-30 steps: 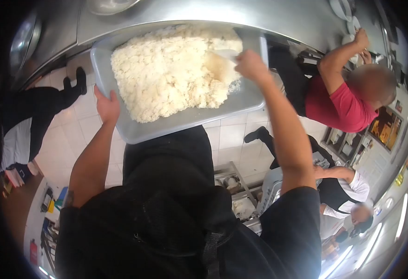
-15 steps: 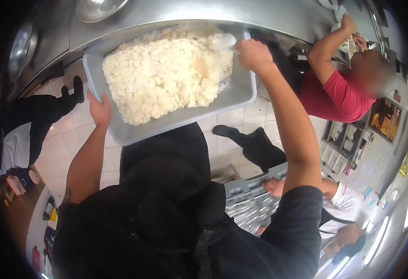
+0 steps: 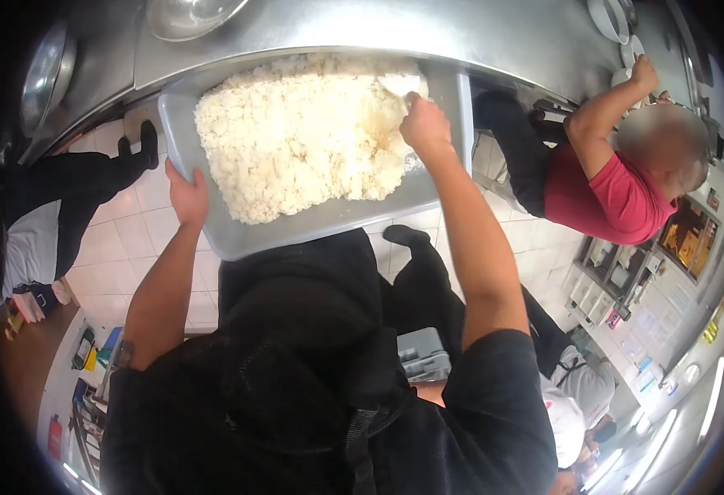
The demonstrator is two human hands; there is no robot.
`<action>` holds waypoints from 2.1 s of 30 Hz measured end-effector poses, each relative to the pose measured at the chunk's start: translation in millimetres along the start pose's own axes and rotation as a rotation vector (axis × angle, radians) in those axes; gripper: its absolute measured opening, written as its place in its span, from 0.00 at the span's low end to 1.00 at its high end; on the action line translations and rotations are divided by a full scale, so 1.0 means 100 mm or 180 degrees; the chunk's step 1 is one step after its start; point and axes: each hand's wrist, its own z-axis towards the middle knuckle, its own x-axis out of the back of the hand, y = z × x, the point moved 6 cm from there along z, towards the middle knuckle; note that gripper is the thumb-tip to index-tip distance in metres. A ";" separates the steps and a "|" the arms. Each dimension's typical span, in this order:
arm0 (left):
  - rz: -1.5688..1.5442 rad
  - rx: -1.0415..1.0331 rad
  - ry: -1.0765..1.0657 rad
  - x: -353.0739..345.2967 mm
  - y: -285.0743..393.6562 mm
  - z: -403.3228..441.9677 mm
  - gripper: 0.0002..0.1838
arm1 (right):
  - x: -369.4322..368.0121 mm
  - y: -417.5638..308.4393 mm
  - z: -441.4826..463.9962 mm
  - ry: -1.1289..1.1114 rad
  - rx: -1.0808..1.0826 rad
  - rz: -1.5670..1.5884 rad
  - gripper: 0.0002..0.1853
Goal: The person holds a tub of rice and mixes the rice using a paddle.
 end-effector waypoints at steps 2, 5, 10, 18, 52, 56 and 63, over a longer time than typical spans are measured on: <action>0.0013 0.0015 -0.0009 0.00 -0.01 -0.02 0.39 | 0.32 0.01 -0.25 -0.0174 0.0345 -0.0150 0.24; -0.0025 -0.0024 0.0002 0.01 -0.05 -0.01 0.39 | 0.80 0.11 -0.20 -0.0252 0.0192 -0.0656 0.24; 0.0084 0.0077 -0.0020 0.01 -0.03 0.00 0.39 | 0.35 -0.01 0.59 -0.0118 0.0119 -0.0407 0.21; 0.0117 0.0013 0.0067 0.01 -0.02 -0.02 0.40 | -0.10 -0.17 0.27 0.0072 -0.0450 0.0391 0.27; -0.0251 -0.0007 0.0008 0.06 -0.08 0.01 0.38 | 0.57 -0.47 -0.06 -0.0346 0.0577 -0.1228 0.25; -0.0142 0.0015 0.0034 0.05 -0.08 0.02 0.37 | -0.05 -0.63 0.53 -0.0439 0.0280 -0.1235 0.23; -0.0260 0.0021 0.0087 0.07 -0.08 0.00 0.38 | -0.09 -0.15 -0.09 -0.0013 0.0744 -0.0523 0.33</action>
